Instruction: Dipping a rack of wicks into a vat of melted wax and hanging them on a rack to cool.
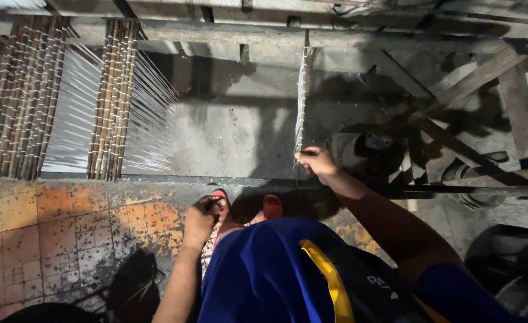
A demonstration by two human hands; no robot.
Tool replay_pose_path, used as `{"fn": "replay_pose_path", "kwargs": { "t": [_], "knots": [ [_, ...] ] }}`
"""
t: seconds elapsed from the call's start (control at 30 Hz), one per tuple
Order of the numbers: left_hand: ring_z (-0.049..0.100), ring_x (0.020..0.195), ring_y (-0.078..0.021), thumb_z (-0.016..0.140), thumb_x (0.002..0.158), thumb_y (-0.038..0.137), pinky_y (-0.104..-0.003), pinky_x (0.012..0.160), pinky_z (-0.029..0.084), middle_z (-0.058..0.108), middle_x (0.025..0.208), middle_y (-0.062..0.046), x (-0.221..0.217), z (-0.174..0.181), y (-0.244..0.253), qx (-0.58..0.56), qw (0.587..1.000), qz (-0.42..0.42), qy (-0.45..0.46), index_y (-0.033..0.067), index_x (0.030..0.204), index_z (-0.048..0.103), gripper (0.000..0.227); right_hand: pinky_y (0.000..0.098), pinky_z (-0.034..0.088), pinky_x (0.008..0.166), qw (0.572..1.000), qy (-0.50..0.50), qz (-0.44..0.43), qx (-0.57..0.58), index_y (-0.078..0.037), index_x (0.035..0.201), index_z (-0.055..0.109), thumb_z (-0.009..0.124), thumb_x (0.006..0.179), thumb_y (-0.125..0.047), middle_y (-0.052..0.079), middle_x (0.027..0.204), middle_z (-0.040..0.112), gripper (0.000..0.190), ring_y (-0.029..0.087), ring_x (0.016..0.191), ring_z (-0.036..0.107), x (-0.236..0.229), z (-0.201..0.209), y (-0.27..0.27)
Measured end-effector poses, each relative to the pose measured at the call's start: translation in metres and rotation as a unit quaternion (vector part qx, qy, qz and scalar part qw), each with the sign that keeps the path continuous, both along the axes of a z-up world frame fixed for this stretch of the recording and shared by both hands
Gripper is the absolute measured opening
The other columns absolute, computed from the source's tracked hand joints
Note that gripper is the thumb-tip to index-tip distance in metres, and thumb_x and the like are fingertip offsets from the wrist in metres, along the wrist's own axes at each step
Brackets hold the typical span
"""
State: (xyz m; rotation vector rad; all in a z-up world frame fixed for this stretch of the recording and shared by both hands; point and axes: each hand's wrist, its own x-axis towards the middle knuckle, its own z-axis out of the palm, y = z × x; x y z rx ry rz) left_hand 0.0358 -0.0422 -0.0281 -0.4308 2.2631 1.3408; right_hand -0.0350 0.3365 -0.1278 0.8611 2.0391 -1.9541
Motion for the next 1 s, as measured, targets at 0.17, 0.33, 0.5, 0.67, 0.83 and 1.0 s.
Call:
{"fn": "replay_pose_path", "kwargs": {
  "t": [0.17,0.33,0.5,0.67,0.83,1.0],
  "knots": [
    [0.077,0.080,-0.0307,0.077,0.090,0.032,-0.040,0.076,0.058,0.078,0.085,-0.020,0.002,-0.022,-0.008,0.000,1.000,0.003,-0.001,0.0116,0.114,0.079,0.031,0.0239,0.052,0.038,1.000,-0.005,-0.005,-0.005,0.003,0.109,0.071,0.084,0.081,-0.012,0.012,0.068,0.066,0.035,0.009,0.050,0.057,-0.002,0.008,0.001],
    [0.076,0.075,-0.0252,0.078,0.090,0.036,-0.038,0.073,0.058,0.077,0.078,-0.013,-0.002,-0.022,-0.007,-0.006,1.000,-0.004,-0.004,0.0137,0.111,0.079,0.031,0.0247,0.052,0.038,1.000,-0.011,0.000,-0.003,0.004,0.109,0.071,0.084,0.080,-0.012,0.012,0.069,0.066,0.035,0.009,0.049,0.057,-0.002,0.022,0.005],
    [0.078,0.081,-0.0306,0.078,0.089,0.037,-0.038,0.075,0.058,0.079,0.086,-0.017,0.000,-0.002,0.002,-0.011,1.000,0.004,-0.018,0.0158,0.115,0.079,0.033,0.0224,0.051,0.036,1.000,-0.017,0.002,-0.006,-0.001,0.101,0.073,0.082,0.079,-0.010,0.011,0.065,0.065,0.026,0.008,0.047,0.056,-0.003,0.027,0.010],
    [0.076,0.078,-0.0272,0.079,0.090,0.034,-0.035,0.074,0.057,0.078,0.084,-0.018,0.000,-0.011,-0.003,-0.001,1.000,0.007,-0.016,0.0133,0.115,0.079,0.033,0.0257,0.051,0.034,1.000,-0.012,0.019,0.003,0.000,0.097,0.073,0.083,0.079,-0.012,0.011,0.065,0.065,0.024,0.010,0.047,0.055,-0.002,0.029,0.015],
    [0.077,0.080,-0.0305,0.077,0.091,0.032,-0.038,0.075,0.057,0.078,0.088,-0.020,0.002,0.005,0.002,-0.008,1.000,-0.002,-0.010,0.0124,0.116,0.079,0.032,0.0257,0.050,0.034,1.000,-0.010,0.021,0.001,-0.001,0.094,0.073,0.082,0.079,-0.011,0.010,0.064,0.064,0.020,0.010,0.047,0.056,-0.003,0.024,0.016],
    [0.075,0.080,-0.0293,0.075,0.093,0.028,-0.038,0.074,0.057,0.078,0.091,-0.020,0.000,-0.016,-0.004,0.013,1.000,-0.002,-0.006,0.0101,0.115,0.079,0.029,0.0245,0.049,0.035,1.000,-0.024,0.015,0.006,-0.002,0.096,0.072,0.083,0.080,-0.015,0.008,0.065,0.065,0.023,0.009,0.047,0.055,0.002,0.029,0.017]
  ]
}}
